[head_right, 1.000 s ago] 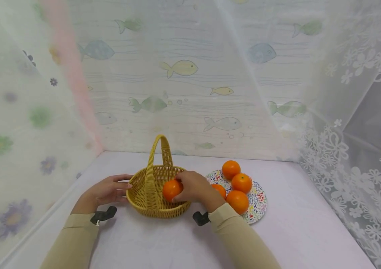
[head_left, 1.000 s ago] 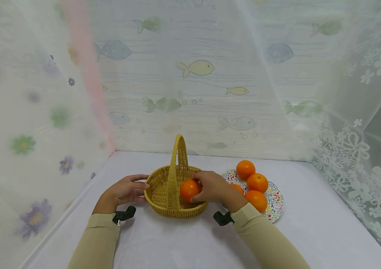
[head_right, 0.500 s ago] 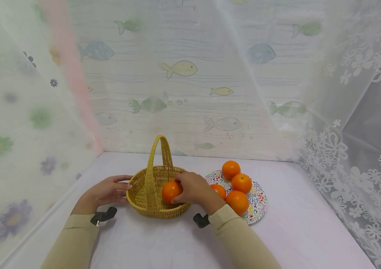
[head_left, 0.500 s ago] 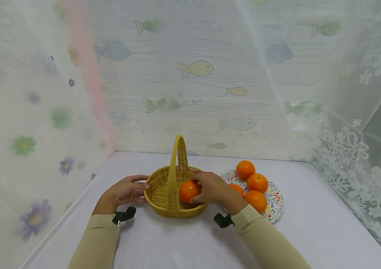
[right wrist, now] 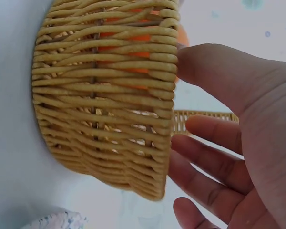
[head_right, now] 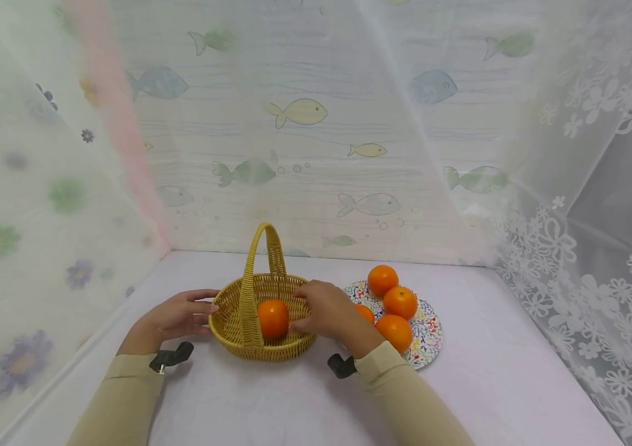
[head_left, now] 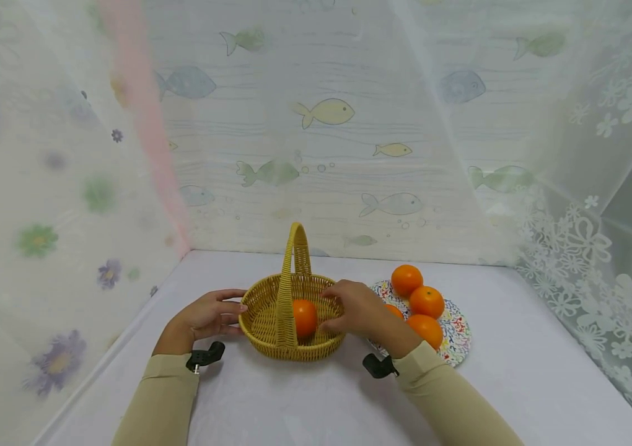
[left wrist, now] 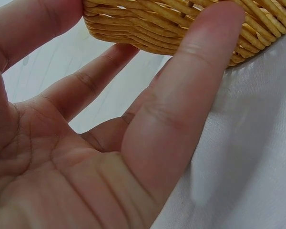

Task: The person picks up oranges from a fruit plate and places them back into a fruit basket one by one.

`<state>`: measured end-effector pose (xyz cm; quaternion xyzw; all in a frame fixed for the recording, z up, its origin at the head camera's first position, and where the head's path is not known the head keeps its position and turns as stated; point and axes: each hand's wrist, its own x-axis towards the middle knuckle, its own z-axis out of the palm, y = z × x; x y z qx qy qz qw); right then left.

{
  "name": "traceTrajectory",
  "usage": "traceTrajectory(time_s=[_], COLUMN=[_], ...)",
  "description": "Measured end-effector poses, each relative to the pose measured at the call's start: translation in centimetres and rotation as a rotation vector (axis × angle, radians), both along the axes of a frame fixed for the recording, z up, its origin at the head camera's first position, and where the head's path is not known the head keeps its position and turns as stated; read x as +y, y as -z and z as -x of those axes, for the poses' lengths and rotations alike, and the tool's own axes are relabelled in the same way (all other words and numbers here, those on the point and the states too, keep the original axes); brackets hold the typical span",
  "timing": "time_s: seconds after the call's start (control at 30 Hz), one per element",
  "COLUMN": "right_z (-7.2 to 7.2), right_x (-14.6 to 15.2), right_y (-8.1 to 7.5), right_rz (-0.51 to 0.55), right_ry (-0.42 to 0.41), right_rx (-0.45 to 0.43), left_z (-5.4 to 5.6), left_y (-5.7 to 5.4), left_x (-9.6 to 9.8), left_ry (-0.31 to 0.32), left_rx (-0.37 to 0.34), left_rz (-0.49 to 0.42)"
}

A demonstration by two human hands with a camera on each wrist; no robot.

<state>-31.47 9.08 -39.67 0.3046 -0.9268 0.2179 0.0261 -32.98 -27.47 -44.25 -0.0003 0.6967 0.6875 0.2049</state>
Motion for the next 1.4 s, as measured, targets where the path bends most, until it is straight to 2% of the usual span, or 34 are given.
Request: traceTrajectory(time_s=[0.2, 0.37, 0.6, 0.77, 1.17, 1.4], right_z=[-0.7, -1.0, -1.3, -1.4, -2.0, -1.9], right_x=[0.9, 1.9, 3.5, 4.7, 7.0, 8.1], right_y=[-0.8, -0.7, -0.8, -0.8, -0.6, 0.2], right_rz=[0.029, 0.071, 0.042, 0.052, 0.093, 0.087], right_ry=[0.036, 0.054, 0.107, 0.114, 0.17, 0.183], right_rx=[0.003, 0.03, 0.072, 0.076, 0.007, -0.004], left_z=[0.0, 0.1, 0.1, 0.2, 0.2, 0.2], left_y=[0.1, 0.1, 0.2, 0.2, 0.2, 0.3], left_x=[0.0, 0.0, 0.0, -0.1, 0.0, -0.2], left_ry=[0.004, 0.009, 0.004, 0.007, 0.012, 0.022], left_rx=[0.003, 0.002, -0.004, -0.003, -0.003, -0.004], left_rz=[-0.003, -0.007, -0.01, -0.016, -0.018, -0.015])
